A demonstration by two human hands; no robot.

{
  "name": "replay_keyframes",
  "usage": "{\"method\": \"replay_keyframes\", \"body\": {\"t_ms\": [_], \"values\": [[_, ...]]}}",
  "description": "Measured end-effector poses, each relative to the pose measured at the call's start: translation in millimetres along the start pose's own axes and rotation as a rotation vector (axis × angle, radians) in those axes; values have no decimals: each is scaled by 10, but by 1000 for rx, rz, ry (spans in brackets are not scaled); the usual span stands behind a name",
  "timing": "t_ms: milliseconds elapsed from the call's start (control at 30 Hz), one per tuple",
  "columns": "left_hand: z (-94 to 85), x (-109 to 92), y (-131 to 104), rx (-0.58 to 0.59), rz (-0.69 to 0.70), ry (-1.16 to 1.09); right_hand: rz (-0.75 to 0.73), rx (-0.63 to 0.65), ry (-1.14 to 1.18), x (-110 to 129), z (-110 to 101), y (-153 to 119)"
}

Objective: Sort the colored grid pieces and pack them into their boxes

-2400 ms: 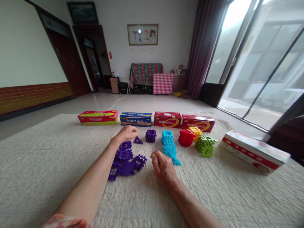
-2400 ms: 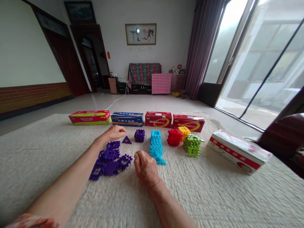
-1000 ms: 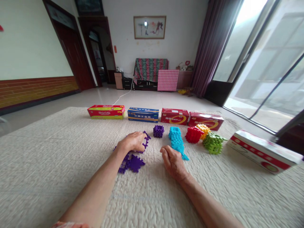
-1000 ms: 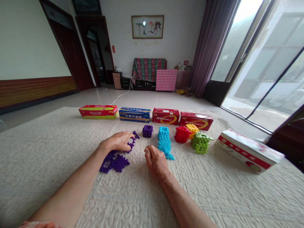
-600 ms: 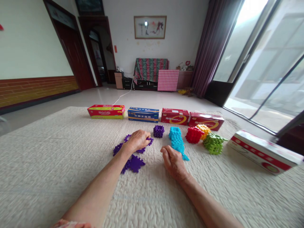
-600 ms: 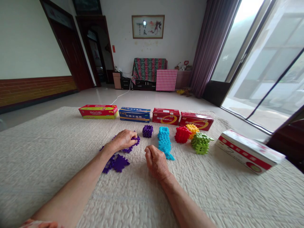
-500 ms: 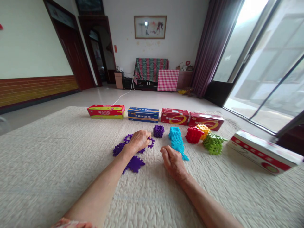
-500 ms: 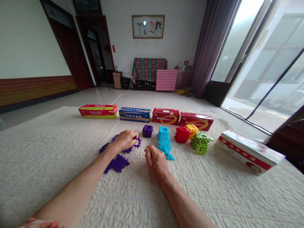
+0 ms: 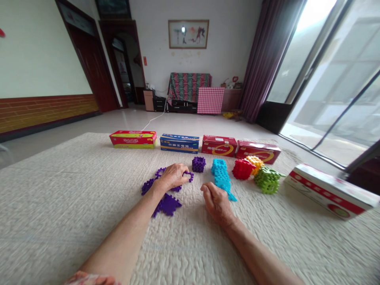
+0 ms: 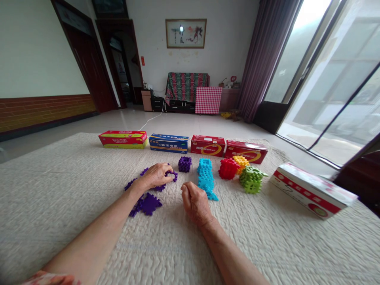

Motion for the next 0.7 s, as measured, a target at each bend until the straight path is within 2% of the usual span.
{"method": "replay_keyframes", "body": {"t_ms": [200,333,467,700], "values": [[-132,74,14,-1,-7,-71,-5,8,-3,12,-1,-5],[-247,200,11,-6,-48,-230,-7,12,-6,8,5,-7],[-144,285,9,94,-101,-316,-4,13,-7,-11,15,2],[-95,169,65,69,-24,-400,-6,11,-2,5,11,0]]}}
Point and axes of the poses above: each hand's wrist, its own y-axis towards the middle knuckle, its own z-axis out of the palm, x = y × z, the point moved 10 cm from there along y, towards the middle knuckle, and after that the axes turned 6 degrees about -z, right-handed, at the moved point
